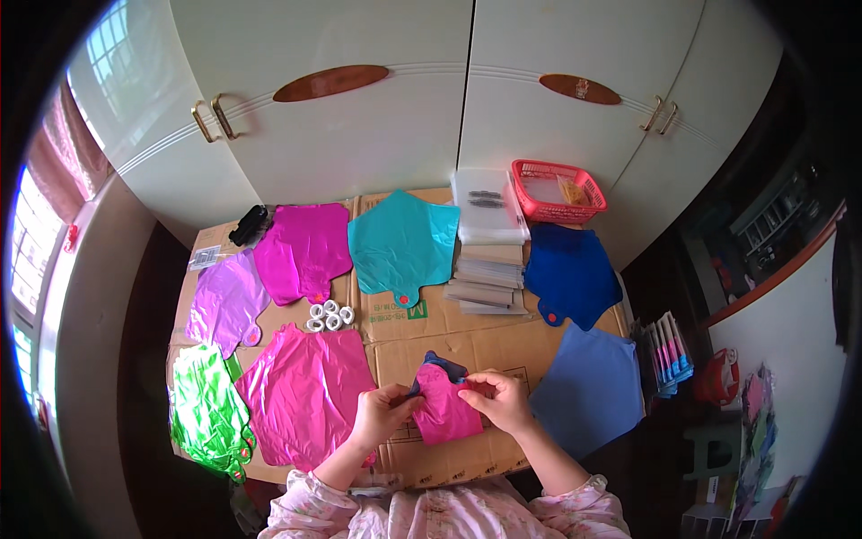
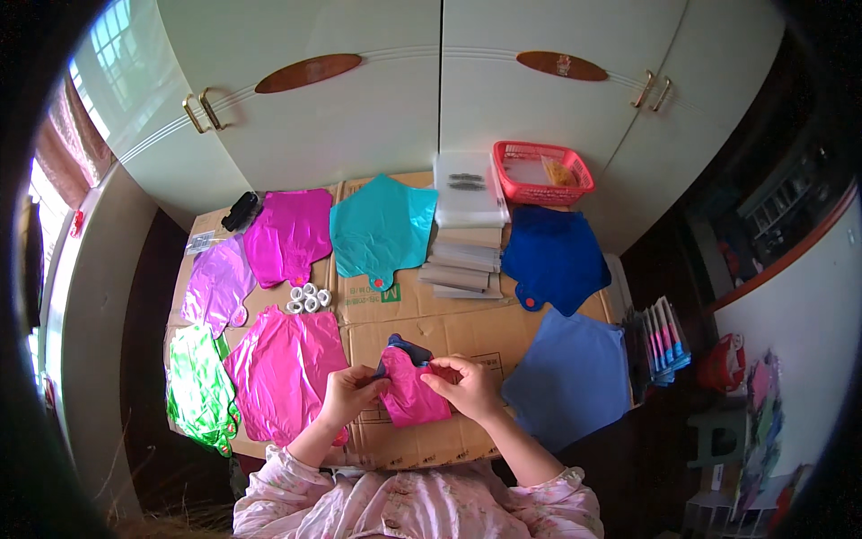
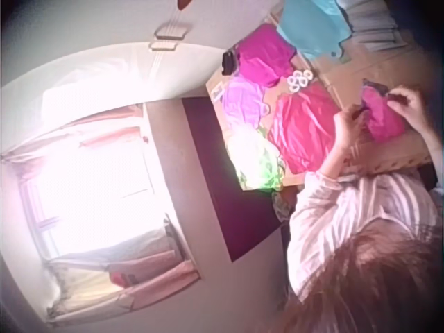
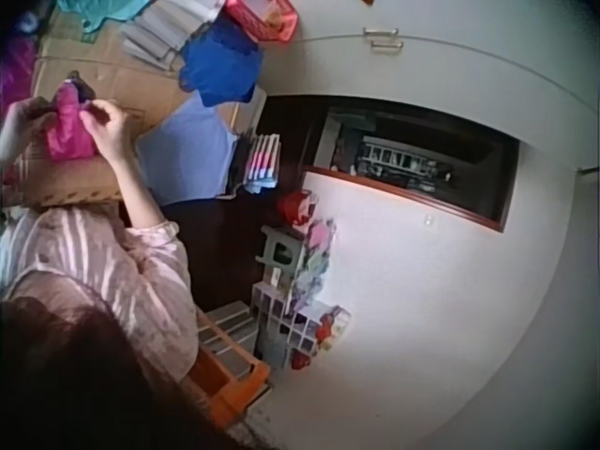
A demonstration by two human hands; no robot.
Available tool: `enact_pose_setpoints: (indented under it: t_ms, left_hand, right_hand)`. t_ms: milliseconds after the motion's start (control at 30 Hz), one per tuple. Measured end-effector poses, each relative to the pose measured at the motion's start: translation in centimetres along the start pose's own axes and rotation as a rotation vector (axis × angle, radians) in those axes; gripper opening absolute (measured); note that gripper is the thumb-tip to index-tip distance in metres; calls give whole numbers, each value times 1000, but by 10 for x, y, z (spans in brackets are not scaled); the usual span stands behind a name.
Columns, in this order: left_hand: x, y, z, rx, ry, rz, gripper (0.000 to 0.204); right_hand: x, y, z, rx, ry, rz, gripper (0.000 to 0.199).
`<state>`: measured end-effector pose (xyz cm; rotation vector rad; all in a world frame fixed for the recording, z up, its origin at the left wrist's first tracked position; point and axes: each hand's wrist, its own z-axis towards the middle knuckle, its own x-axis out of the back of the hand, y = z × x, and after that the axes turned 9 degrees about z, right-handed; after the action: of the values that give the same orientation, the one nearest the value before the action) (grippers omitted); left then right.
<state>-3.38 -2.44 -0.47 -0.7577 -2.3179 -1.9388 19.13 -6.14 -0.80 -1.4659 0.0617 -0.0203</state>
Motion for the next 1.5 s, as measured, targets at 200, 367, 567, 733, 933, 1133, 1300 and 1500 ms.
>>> enact_pose_setpoints:
  t_ms: [200,367,567,733,933,1133,1300,1500]
  left_hand:
    - [1,-2,3,74,-79,-156,15]
    - [-1,-1,9,33,-102,26,19]
    - [-3,13,14,-272,6,511,25]
    - [-2,14,15,-274,38,518,24]
    - [-2,12,13,-352,39,521,18]
    - [-5,1,-1,-836,70,921,14]
    - [-13,7,-15,-998,2,1247,11]
    - [-16,13,-15,-1063,-34,1343,8]
  right_hand:
    - [-2,7,0,-149,65,236,24]
    - [9,8,11,-229,-22,74,22]
    - [19,-15,35,-291,-248,-369,18]
    - [23,-7,41,-231,-287,-398,17]
    - [20,-3,34,-5,-272,-503,13]
    - [23,4,31,233,-299,-531,3]
    - [25,5,29,297,-297,-684,3]
    - [16,-18,27,435,-309,-892,17]
